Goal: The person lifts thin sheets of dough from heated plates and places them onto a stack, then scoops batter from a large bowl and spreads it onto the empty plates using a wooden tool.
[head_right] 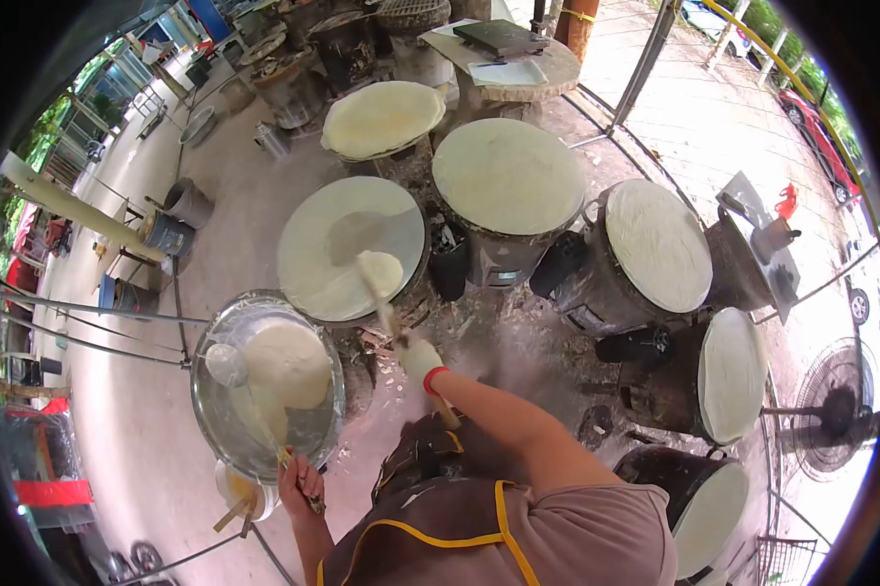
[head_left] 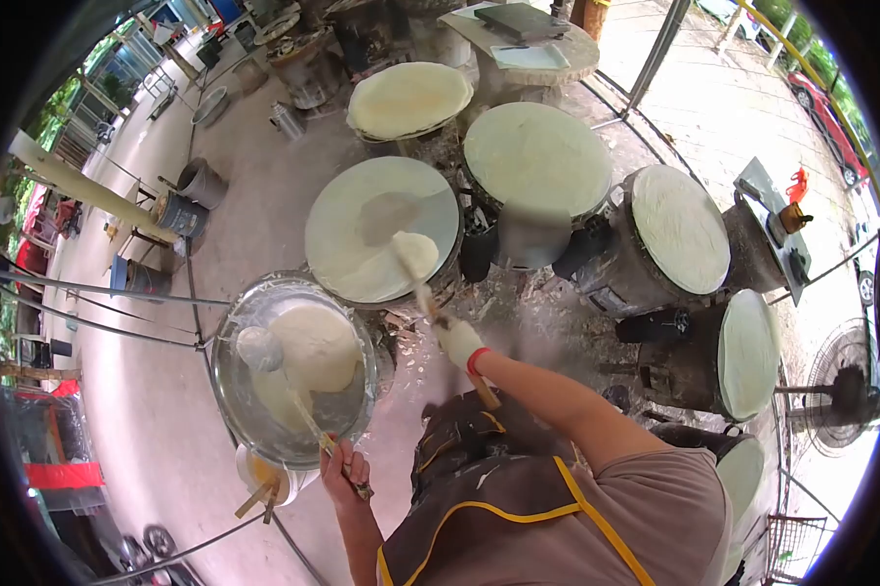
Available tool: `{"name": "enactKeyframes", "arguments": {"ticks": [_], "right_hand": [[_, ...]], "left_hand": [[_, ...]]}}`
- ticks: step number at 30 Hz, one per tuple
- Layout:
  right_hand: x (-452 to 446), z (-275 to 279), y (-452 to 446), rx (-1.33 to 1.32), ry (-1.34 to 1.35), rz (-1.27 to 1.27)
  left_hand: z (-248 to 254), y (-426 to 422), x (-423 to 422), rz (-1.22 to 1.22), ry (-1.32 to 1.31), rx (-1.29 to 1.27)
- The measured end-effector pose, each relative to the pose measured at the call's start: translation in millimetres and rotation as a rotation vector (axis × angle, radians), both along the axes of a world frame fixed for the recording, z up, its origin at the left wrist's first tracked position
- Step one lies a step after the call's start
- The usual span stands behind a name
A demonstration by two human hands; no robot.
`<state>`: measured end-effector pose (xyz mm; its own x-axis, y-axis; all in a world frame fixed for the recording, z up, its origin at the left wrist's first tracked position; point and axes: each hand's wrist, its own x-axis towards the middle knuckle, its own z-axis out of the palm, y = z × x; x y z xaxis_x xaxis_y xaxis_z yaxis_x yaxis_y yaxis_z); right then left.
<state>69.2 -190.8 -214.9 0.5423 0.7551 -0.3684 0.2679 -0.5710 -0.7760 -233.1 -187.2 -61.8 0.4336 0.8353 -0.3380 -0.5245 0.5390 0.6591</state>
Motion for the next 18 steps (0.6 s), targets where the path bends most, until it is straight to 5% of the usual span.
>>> {"name": "enactKeyframes", "arguments": {"ticks": [2,5,13,14,18], "right_hand": [[11.1,-10.9,-11.9,-0.131,0.240,0.207],[59.8,-20.2,-23.6,-0.019,-0.104,0.056],[115.6,-32.1,-28.7,-0.030,-0.165,0.238],[125.1,8.3,-19.7,-0.010,-0.108,0.114],[139.2,26.2,8.4,0.097,-0.149,0.115]], "left_hand": [[4.1,-11.6,22.6,-0.006,-0.031,-0.015],[9.3,-19.4,55.4,-0.021,-0.086,-0.013],[6.5,-34.3,84.0,-0.027,-0.070,-0.005],[6.8,-32.7,86.5,-0.022,-0.053,-0.009],[7.3,-29.3,90.8,-0.015,-0.019,-0.031]]}}
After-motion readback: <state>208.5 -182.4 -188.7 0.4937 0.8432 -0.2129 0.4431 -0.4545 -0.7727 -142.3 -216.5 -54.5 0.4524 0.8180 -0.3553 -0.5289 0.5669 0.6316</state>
